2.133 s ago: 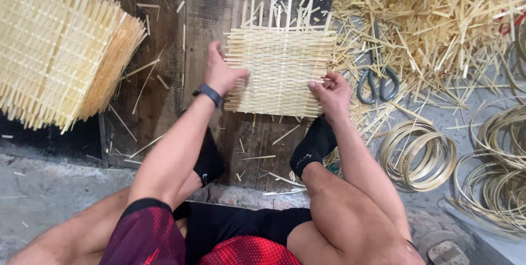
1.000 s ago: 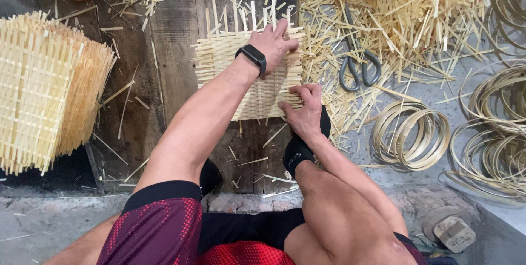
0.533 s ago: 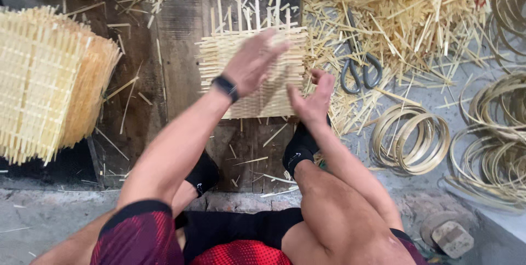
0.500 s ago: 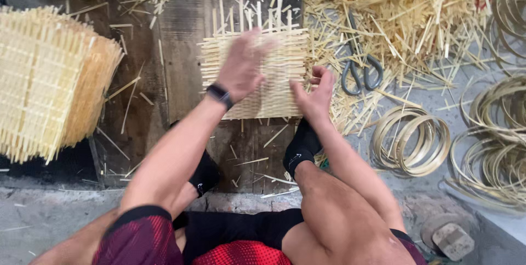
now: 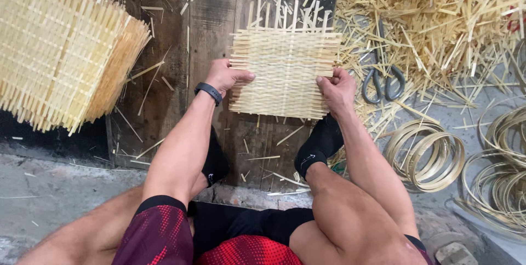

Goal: The person weaves bamboo strips into a flat base, attaches a circular bamboo hoop, and trims the excess strips using shears.

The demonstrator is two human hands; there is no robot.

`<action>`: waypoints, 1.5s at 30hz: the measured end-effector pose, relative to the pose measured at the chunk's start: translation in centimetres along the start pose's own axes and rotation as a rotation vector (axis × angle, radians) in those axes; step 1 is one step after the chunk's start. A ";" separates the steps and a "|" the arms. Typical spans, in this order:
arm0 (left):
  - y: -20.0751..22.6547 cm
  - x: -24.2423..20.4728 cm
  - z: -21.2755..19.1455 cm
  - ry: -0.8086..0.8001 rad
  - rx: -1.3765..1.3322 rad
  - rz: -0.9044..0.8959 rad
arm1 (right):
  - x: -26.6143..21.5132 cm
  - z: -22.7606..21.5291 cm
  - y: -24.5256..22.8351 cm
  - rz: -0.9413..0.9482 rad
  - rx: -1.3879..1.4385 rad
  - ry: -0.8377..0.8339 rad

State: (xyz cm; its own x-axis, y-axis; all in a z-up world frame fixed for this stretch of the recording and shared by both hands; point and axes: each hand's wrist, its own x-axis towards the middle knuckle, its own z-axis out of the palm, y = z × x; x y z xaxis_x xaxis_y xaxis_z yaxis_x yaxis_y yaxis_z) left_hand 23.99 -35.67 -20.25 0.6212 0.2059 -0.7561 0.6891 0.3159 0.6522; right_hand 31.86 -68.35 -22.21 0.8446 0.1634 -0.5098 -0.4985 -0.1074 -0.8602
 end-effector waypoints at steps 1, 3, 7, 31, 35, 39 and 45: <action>0.0 0.0 0.1 -0.021 -0.028 0.013 | -0.1 0.1 -0.1 -0.001 0.000 0.002; -0.1 0.0 0.2 -0.011 -0.017 0.016 | -0.5 0.0 -0.5 0.015 -0.025 0.009; -0.4 -0.1 0.3 -0.014 -0.022 0.032 | -0.7 -0.2 -0.9 0.084 -0.063 0.032; -15.0 -8.0 12.5 0.225 -0.812 -0.174 | -1.1 -0.4 1.0 -0.023 -0.162 0.059; -15.6 -7.8 12.3 0.210 -0.851 -0.138 | -0.8 -0.2 1.3 -0.041 -0.078 0.057; -15.9 -7.6 12.2 0.190 -0.877 -0.121 | -0.8 -0.4 2.1 -0.074 -0.104 0.064; -16.3 -7.3 11.4 0.170 -0.829 -0.123 | 0.2 0.0 4.1 -0.127 -0.029 0.080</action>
State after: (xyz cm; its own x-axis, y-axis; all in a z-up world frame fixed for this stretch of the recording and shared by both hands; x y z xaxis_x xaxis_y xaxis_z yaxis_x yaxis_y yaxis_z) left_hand 12.51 -52.87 -24.72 0.4498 0.2408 -0.8600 0.2109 0.9071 0.3643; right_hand 30.00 -68.73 -25.80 0.9138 0.0991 -0.3939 -0.3820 -0.1194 -0.9164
